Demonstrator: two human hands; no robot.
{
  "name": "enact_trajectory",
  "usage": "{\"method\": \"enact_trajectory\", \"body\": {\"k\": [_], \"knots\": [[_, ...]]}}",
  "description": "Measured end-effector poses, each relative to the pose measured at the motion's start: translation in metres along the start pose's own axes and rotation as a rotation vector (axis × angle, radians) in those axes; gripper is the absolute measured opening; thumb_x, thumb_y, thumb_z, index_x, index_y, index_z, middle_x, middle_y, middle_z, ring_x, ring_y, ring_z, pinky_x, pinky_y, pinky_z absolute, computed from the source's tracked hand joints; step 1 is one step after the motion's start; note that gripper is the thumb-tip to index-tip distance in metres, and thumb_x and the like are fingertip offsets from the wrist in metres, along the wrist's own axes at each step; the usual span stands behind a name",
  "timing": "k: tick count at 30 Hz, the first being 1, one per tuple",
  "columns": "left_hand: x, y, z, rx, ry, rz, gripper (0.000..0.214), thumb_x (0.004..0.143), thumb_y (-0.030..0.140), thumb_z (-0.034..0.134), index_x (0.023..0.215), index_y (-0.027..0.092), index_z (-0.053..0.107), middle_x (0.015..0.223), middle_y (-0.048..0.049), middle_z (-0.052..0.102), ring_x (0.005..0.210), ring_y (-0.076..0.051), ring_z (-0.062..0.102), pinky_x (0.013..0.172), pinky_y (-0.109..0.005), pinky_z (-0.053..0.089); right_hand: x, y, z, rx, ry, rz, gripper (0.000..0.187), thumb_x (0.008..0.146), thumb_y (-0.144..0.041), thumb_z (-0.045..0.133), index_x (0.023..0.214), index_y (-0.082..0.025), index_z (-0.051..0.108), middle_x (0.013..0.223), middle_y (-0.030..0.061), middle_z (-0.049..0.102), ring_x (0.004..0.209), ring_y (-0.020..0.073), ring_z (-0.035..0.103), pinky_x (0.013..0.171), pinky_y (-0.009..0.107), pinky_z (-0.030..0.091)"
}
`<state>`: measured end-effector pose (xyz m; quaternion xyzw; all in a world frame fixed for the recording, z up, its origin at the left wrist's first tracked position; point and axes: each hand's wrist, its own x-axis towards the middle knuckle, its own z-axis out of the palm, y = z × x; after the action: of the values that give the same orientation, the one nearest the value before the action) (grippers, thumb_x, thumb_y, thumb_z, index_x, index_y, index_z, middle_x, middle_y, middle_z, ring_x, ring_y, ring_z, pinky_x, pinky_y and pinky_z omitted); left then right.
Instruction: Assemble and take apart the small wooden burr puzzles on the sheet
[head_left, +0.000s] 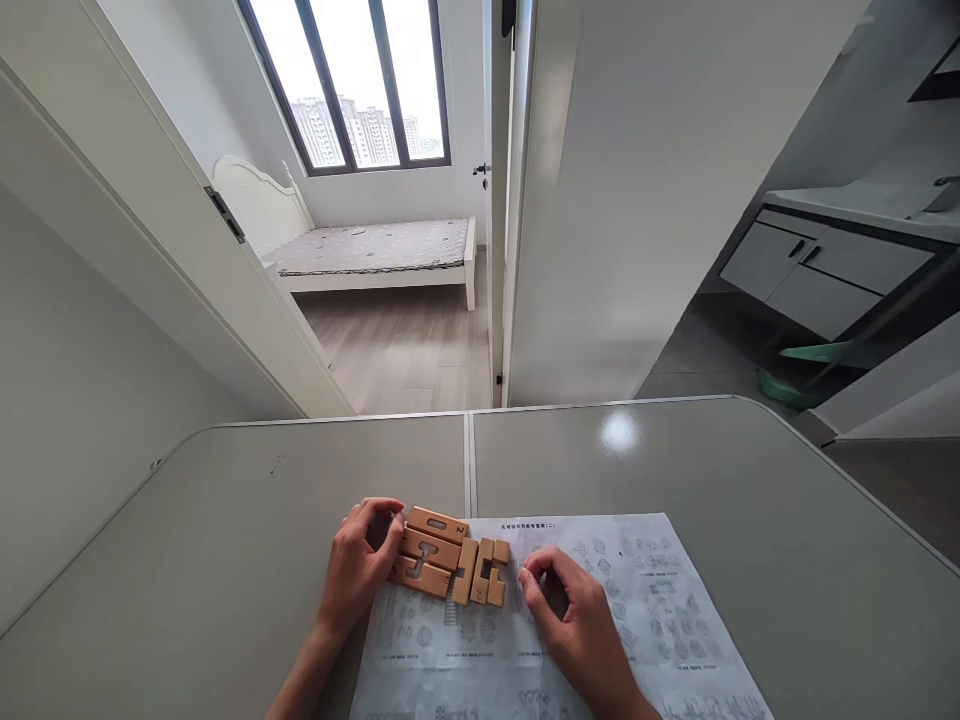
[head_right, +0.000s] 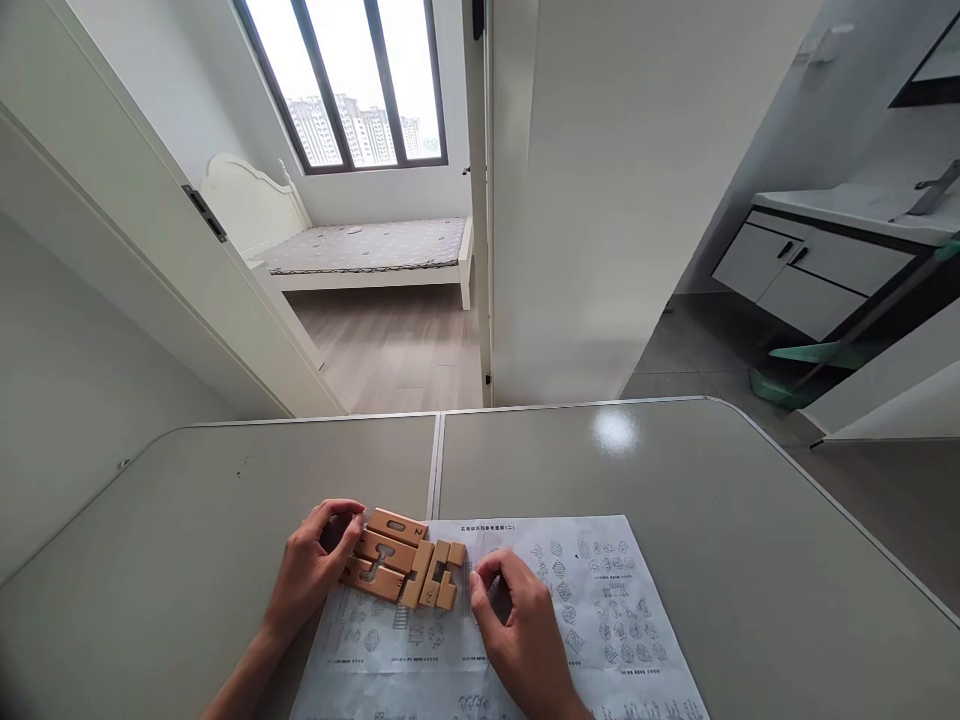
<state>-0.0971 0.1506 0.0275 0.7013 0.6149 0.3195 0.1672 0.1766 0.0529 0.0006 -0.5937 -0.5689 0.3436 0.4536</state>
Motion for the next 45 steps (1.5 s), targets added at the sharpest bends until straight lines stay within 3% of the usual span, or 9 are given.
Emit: {"method": "enact_trajectory", "body": {"k": [45], "knots": [[-0.0004, 0.0020, 0.0006, 0.038, -0.004, 0.051, 0.025, 0.095, 0.046, 0.055, 0.095, 0.025, 0.070, 0.098, -0.0051, 0.075, 0.091, -0.025, 0.069, 0.089, -0.038, 0.054, -0.0014, 0.0015, -0.0002, 0.006, -0.018, 0.008, 0.032, 0.104, -0.047, 0.052, 0.085, -0.022, 0.061, 0.078, 0.0034, 0.067, 0.069, 0.0197, 0.062, 0.061, 0.028, 0.048]]}}
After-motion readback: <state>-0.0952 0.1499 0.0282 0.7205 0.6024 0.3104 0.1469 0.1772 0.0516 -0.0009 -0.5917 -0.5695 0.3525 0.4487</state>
